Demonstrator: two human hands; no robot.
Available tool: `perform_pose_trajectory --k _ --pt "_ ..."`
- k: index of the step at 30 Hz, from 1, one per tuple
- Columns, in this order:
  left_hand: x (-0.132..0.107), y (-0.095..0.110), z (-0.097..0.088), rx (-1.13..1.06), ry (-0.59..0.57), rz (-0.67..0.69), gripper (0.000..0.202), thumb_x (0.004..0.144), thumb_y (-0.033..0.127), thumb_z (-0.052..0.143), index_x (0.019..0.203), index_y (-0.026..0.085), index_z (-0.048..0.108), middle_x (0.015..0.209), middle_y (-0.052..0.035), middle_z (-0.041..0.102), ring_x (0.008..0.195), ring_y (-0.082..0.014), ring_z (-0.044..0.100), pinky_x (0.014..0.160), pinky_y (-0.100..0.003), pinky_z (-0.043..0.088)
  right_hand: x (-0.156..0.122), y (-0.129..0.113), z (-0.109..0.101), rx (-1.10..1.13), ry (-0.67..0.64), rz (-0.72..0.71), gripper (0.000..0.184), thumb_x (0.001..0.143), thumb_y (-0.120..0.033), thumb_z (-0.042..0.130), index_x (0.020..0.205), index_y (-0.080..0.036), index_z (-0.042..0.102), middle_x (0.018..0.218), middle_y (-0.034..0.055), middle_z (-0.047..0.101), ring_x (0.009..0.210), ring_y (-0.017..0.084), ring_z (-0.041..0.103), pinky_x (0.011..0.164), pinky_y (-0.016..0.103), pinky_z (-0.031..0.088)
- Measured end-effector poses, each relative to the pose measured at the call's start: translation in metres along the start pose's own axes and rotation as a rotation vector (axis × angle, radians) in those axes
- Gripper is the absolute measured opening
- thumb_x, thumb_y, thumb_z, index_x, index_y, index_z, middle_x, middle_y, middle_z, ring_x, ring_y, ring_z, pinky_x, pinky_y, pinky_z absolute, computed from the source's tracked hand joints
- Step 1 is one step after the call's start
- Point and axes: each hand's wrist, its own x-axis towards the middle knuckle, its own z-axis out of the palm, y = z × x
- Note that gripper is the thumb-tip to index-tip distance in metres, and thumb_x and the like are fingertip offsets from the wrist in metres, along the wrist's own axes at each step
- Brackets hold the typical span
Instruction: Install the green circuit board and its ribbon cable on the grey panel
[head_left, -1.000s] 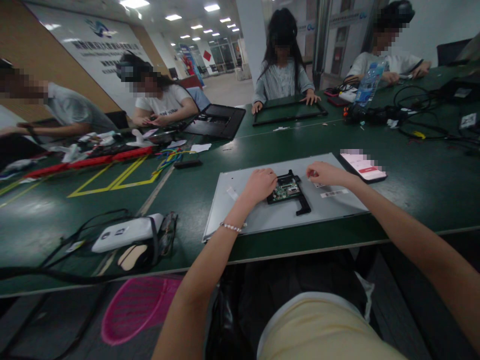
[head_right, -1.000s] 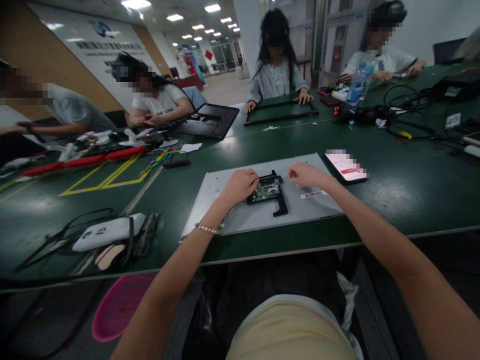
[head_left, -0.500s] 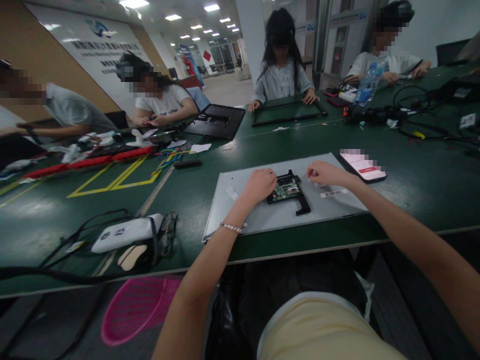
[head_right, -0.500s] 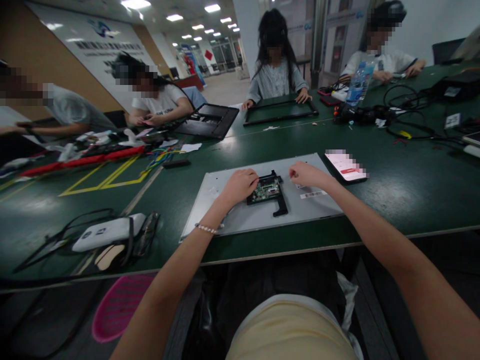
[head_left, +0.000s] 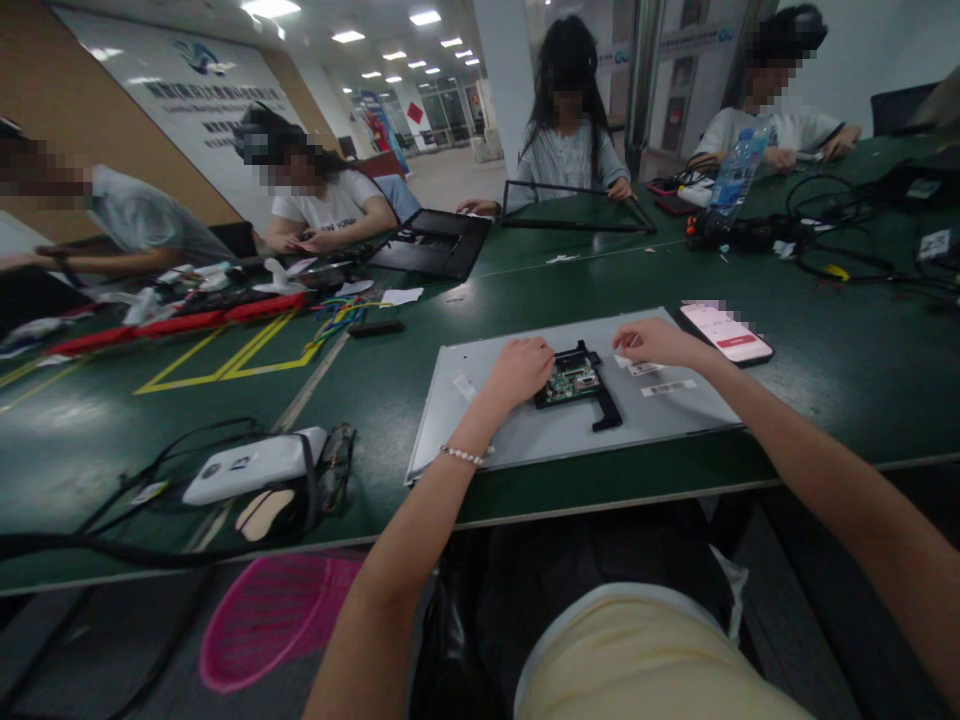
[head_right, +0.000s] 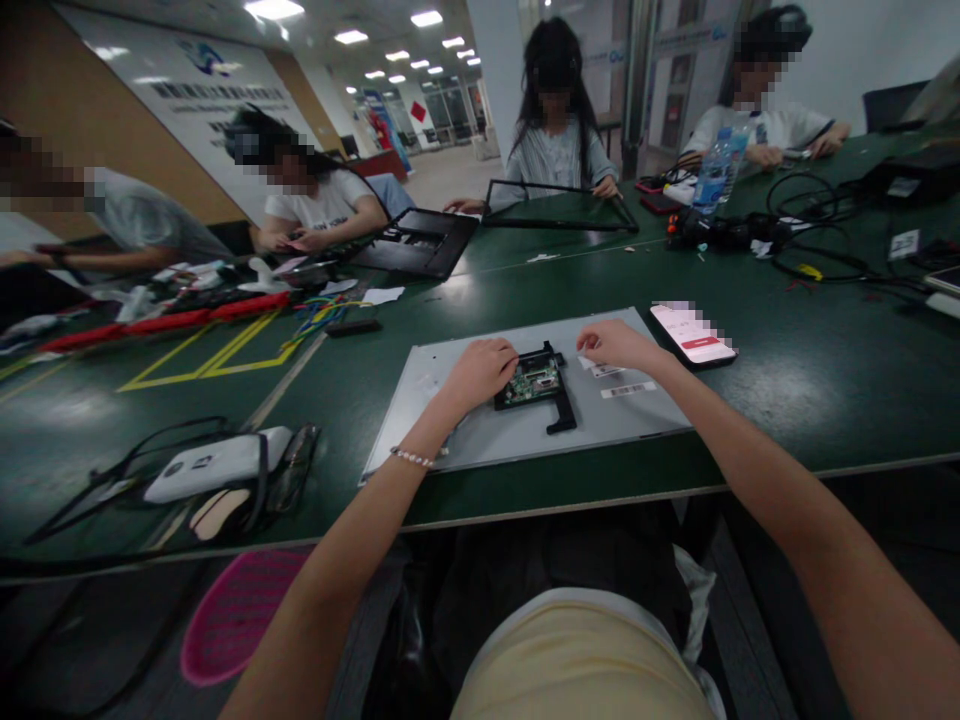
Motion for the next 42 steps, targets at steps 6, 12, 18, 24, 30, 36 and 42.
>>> perform_pose_trajectory --k 6,12,18,24,30,36,42 --pt "0.000 0.000 -0.003 -0.008 0.039 0.007 0.029 0.094 0.023 0.039 0.090 0.014 0.066 0.095 -0.0087 0.065 0.088 -0.0211 0.059 0.079 -0.035 0.039 -0.003 -0.005 0.001 0.268 -0.075 0.073 0.021 0.078 -0.025 0.061 0.096 -0.018 0.071 0.094 0.0079 0.071 0.075 0.019 0.066 0.069 0.030 0.051" --pt "0.000 0.000 -0.006 -0.044 0.096 -0.010 0.028 0.094 0.021 0.038 0.092 0.014 0.065 0.095 -0.0090 0.065 0.092 -0.0219 0.058 0.080 -0.036 0.040 -0.006 -0.012 0.001 0.489 -0.197 0.097 0.020 0.074 -0.029 0.066 0.091 -0.018 0.067 0.091 0.0087 0.070 0.073 0.017 0.065 0.064 0.029 0.051" --pt "0.001 0.005 -0.004 -0.178 0.149 0.020 0.026 0.094 0.020 0.040 0.101 0.014 0.064 0.102 -0.0090 0.064 0.097 -0.0214 0.058 0.086 -0.036 0.042 -0.006 -0.011 0.003 0.472 -0.257 0.059 0.024 0.074 -0.034 0.065 0.091 -0.017 0.067 0.083 0.0063 0.069 0.071 0.015 0.061 0.061 0.027 0.046" --pt "0.001 0.025 -0.011 -0.365 0.143 0.183 0.029 0.096 0.025 0.038 0.114 0.017 0.060 0.114 -0.0096 0.061 0.108 -0.0209 0.054 0.095 -0.038 0.041 -0.005 -0.016 0.006 0.439 -0.285 0.075 0.025 0.074 -0.035 0.065 0.091 -0.017 0.067 0.082 0.0069 0.069 0.072 0.016 0.062 0.062 0.027 0.046" --pt "-0.002 0.041 -0.016 -0.411 0.096 0.299 0.031 0.097 0.029 0.038 0.118 0.019 0.059 0.121 -0.0095 0.056 0.114 -0.0215 0.050 0.099 -0.039 0.039 -0.008 -0.025 0.006 0.418 -0.268 0.058 0.023 0.073 -0.033 0.063 0.090 -0.017 0.068 0.080 0.0060 0.068 0.070 0.015 0.060 0.062 0.027 0.045" --pt "-0.003 0.040 -0.010 -0.414 0.070 0.317 0.029 0.095 0.030 0.044 0.117 0.021 0.060 0.121 -0.0095 0.055 0.114 -0.0232 0.050 0.099 -0.041 0.039 -0.006 -0.023 0.011 0.390 -0.252 0.045 0.025 0.072 -0.034 0.063 0.089 -0.016 0.068 0.077 0.0054 0.068 0.065 0.014 0.057 0.059 0.025 0.045" --pt "-0.003 0.038 -0.008 -0.446 0.066 0.321 0.028 0.092 0.027 0.048 0.117 0.020 0.061 0.122 -0.0102 0.055 0.115 -0.0231 0.050 0.100 -0.041 0.039 -0.004 -0.019 0.014 0.390 -0.248 0.022 0.025 0.071 -0.033 0.063 0.088 -0.015 0.068 0.075 0.0055 0.068 0.063 0.013 0.057 0.057 0.025 0.045"
